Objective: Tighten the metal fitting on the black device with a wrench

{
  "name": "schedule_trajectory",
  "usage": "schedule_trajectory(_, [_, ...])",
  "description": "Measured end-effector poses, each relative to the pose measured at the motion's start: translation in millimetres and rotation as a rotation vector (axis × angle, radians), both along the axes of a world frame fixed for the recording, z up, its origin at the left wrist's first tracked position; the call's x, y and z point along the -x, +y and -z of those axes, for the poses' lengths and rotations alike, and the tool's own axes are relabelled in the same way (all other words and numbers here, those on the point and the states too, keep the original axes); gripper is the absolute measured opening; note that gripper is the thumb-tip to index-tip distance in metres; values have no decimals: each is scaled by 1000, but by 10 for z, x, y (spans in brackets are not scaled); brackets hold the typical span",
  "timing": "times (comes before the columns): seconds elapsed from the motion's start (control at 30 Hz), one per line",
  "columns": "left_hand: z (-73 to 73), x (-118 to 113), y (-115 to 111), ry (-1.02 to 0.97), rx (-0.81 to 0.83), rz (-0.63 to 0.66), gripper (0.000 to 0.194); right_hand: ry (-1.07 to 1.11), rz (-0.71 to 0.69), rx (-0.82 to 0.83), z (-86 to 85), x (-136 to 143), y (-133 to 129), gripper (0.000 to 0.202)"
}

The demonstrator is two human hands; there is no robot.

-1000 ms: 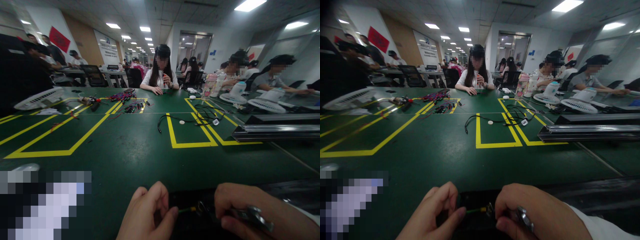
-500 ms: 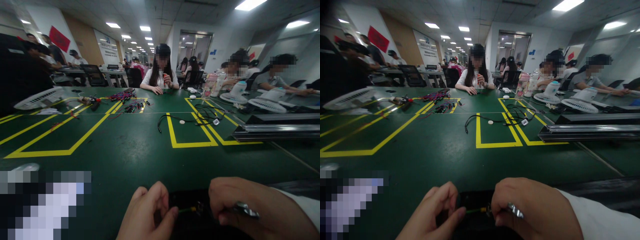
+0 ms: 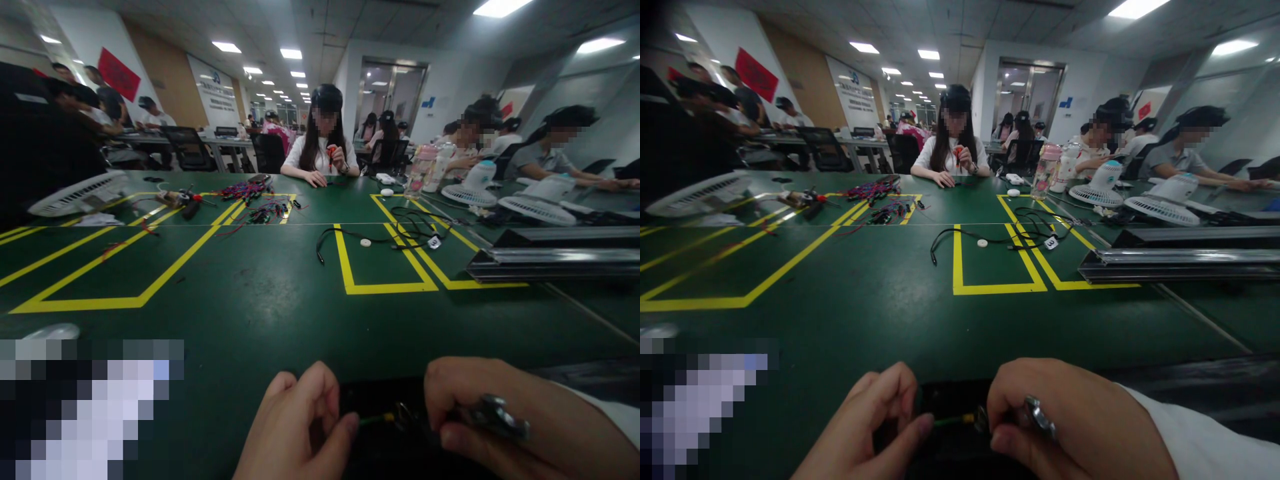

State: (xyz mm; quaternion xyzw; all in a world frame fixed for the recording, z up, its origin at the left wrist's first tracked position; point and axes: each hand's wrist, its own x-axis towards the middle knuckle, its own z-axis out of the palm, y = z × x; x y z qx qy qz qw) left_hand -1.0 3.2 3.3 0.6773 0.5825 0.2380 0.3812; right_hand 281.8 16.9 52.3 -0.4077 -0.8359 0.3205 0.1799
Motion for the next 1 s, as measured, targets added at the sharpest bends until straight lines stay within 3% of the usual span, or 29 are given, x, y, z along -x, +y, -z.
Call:
schedule_trajectory(0.23, [-10, -12, 0, -3, 5, -2, 19, -9, -138, 22, -63, 22, 77, 20])
schedule_trajectory(0.53, [15, 3, -9, -5, -4, -16, 19, -5, -376, 17, -181, 57, 360, 21])
schedule_trajectory(0.7, [-2, 2, -3, -4, 15, -12, 19, -14, -230, 46, -252, -12, 309, 15])
schedule_trajectory(0.87, [-9, 0, 10, 4, 26, 1, 19, -8, 171, -49, -109, -61, 46, 39])
schedule_trajectory(1.0, [-8, 0, 3, -4, 20, -9, 19, 31, 119, -19, 93, -50, -71, 30])
